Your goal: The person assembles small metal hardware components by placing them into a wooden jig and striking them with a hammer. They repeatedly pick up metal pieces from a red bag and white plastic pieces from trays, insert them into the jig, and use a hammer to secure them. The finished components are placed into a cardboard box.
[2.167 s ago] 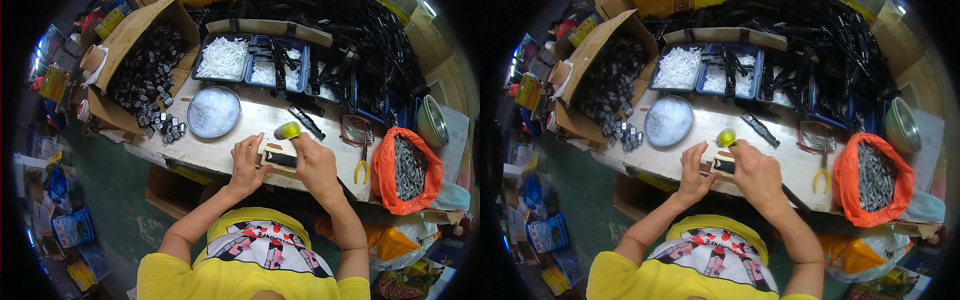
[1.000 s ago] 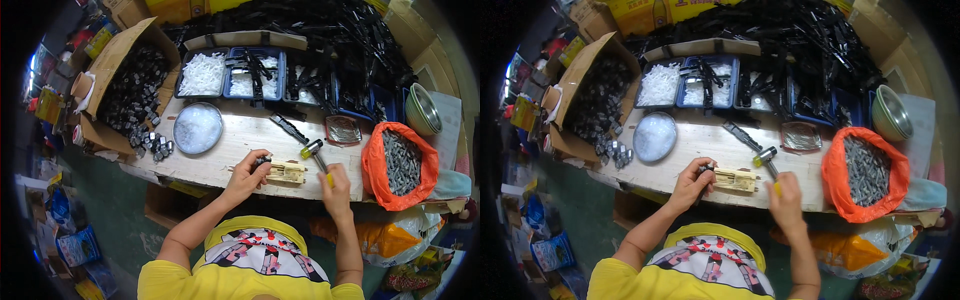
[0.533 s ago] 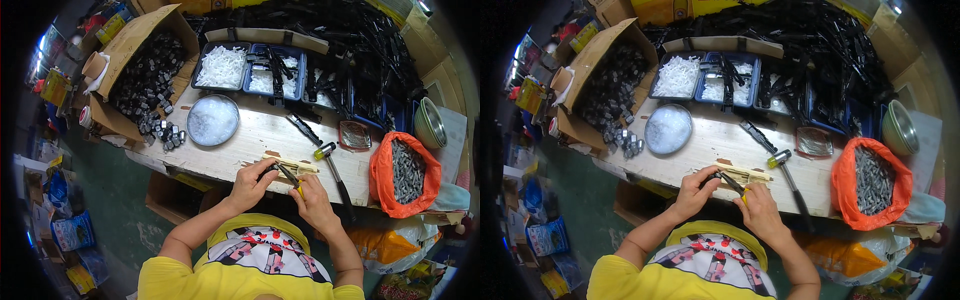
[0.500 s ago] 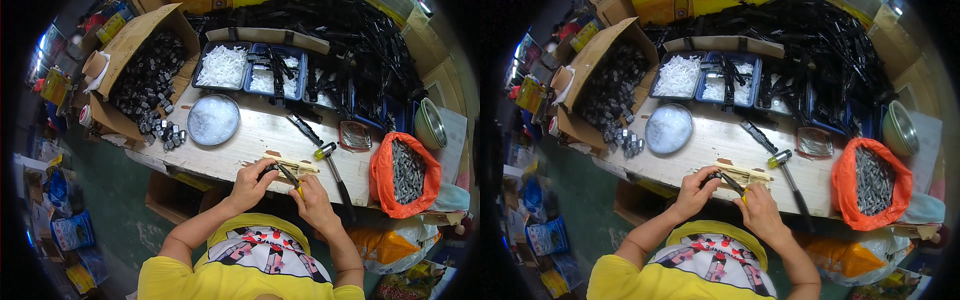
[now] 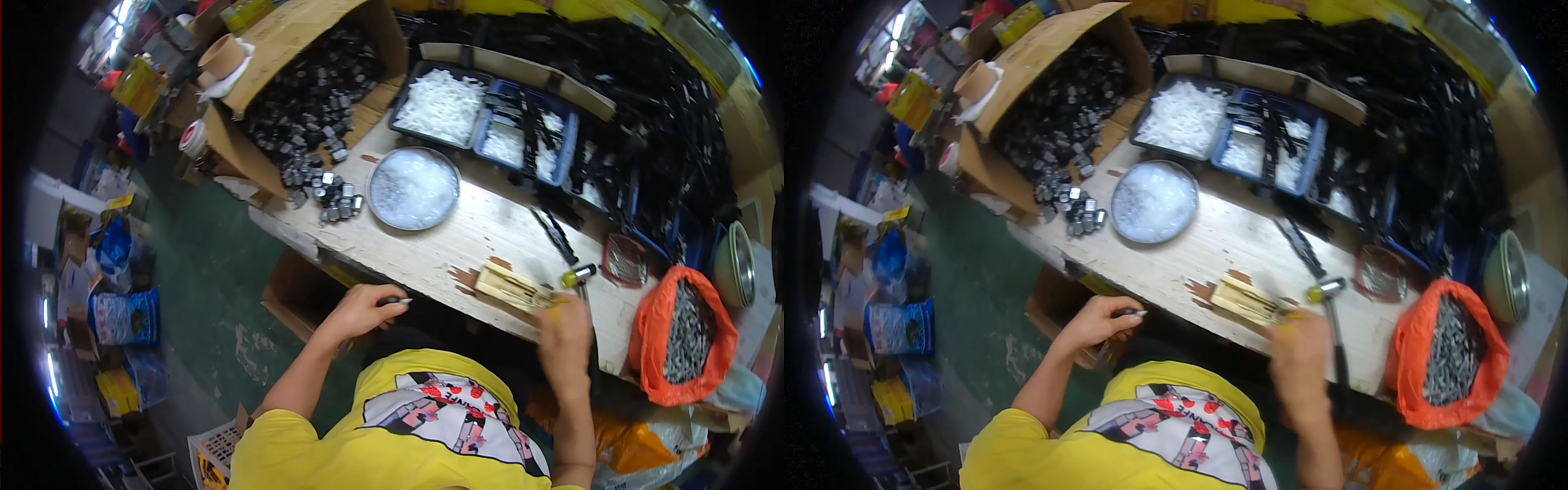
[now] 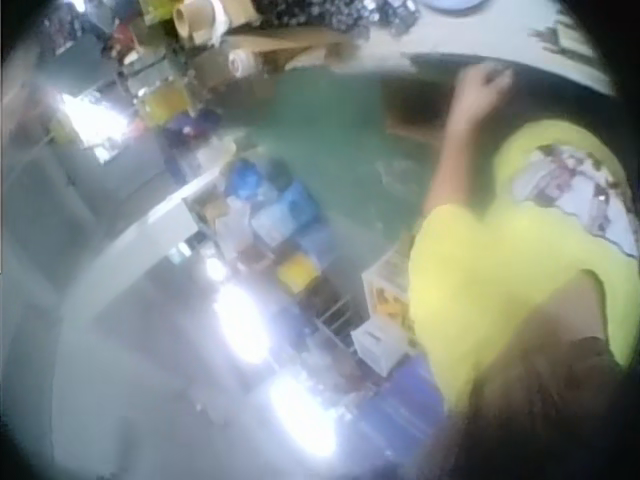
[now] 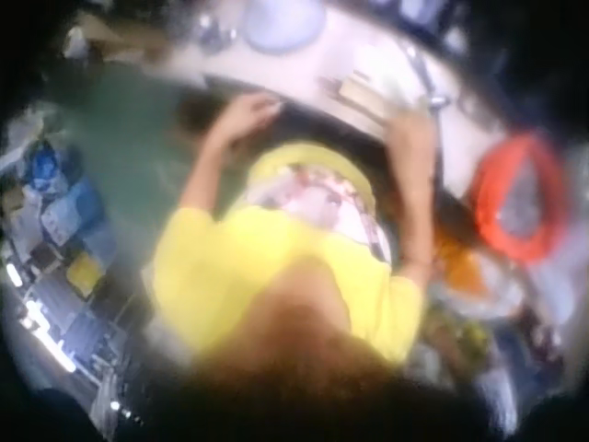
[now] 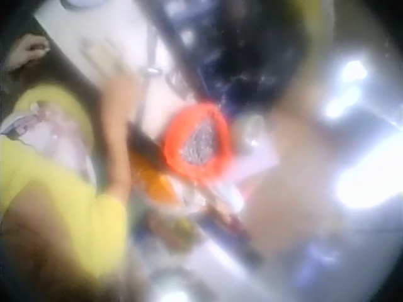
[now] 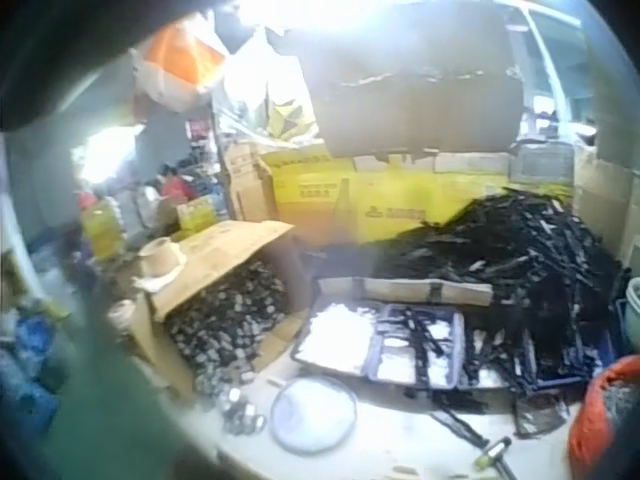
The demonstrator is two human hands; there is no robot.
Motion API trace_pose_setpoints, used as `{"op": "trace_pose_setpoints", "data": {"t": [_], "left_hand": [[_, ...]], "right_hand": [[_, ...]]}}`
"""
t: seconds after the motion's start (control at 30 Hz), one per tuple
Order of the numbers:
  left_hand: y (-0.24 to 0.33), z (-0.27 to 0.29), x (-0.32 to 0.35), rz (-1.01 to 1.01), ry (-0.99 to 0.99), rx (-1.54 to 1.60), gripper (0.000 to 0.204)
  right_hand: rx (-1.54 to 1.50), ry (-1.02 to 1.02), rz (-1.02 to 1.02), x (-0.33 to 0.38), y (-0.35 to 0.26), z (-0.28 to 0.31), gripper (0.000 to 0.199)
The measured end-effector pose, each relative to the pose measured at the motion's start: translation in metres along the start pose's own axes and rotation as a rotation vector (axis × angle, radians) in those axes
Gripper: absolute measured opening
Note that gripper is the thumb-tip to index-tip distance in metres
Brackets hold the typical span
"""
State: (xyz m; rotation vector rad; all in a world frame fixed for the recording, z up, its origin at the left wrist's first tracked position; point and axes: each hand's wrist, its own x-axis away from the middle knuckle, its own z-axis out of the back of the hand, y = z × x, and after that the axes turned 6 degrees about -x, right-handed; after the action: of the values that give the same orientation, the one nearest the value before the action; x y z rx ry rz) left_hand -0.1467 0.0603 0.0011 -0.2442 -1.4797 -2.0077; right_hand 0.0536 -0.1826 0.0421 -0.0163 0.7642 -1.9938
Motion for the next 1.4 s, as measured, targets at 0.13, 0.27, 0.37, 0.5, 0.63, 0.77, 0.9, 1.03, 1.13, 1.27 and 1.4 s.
{"op": "trace_pose_setpoints", "data": {"t": [0.13, 0.27, 0.37, 0.5, 0.63, 0.77, 0.9, 1.03, 1.13, 1.27, 1.4], "left_hand": [[-0.023, 0.040, 0.035, -0.175, 0.576, -0.945, 0.031], [-0.017, 0.068, -0.006, -0.090, 0.838, -0.430, 0.029], [-0.016, 0.079, -0.038, -0.177, 1.023, -0.511, 0.028], [-0.026, 0.079, -0.068, -0.273, 1.085, -0.502, 0.028], [-0.027, 0.075, -0.067, -0.239, 1.113, -0.398, 0.030], [-0.025, 0.078, -0.071, -0.190, 1.097, -0.176, 0.031], [-0.031, 0.082, -0.070, -0.230, 1.054, -0.166, 0.027], [-0.037, 0.081, -0.074, -0.297, 1.028, -0.334, 0.026], [-0.036, 0.077, -0.075, -0.251, 1.035, -0.414, 0.027], [-0.028, 0.072, -0.068, -0.264, 1.073, -0.618, 0.027], [-0.026, 0.067, -0.068, -0.355, 1.017, -0.692, 0.026]], "right_hand": [[0.514, 0.256, -0.406, 0.039, 0.095, 0.024, 0.019], [0.730, 0.187, -0.566, 0.060, 0.140, 0.019, 0.026], [0.795, 0.157, -0.587, 0.061, 0.142, 0.014, 0.033], [0.875, 0.172, -0.486, 0.042, 0.115, 0.023, 0.034], [0.464, 0.290, -0.106, -0.034, 0.080, 0.023, 0.028], [0.404, 0.210, 0.211, -0.126, 0.059, -0.006, 0.046], [0.435, 0.039, 0.349, -0.172, 0.063, -0.031, 0.055], [0.249, 0.180, 0.381, -0.187, 0.072, -0.033, 0.049], [-0.320, 0.317, 0.198, -0.205, 0.075, -0.022, 0.040], [-1.006, 0.506, -0.230, -0.229, 0.087, 0.014, 0.026], [-1.458, 0.500, -0.179, -0.206, 0.136, 0.049, 0.026]]}}
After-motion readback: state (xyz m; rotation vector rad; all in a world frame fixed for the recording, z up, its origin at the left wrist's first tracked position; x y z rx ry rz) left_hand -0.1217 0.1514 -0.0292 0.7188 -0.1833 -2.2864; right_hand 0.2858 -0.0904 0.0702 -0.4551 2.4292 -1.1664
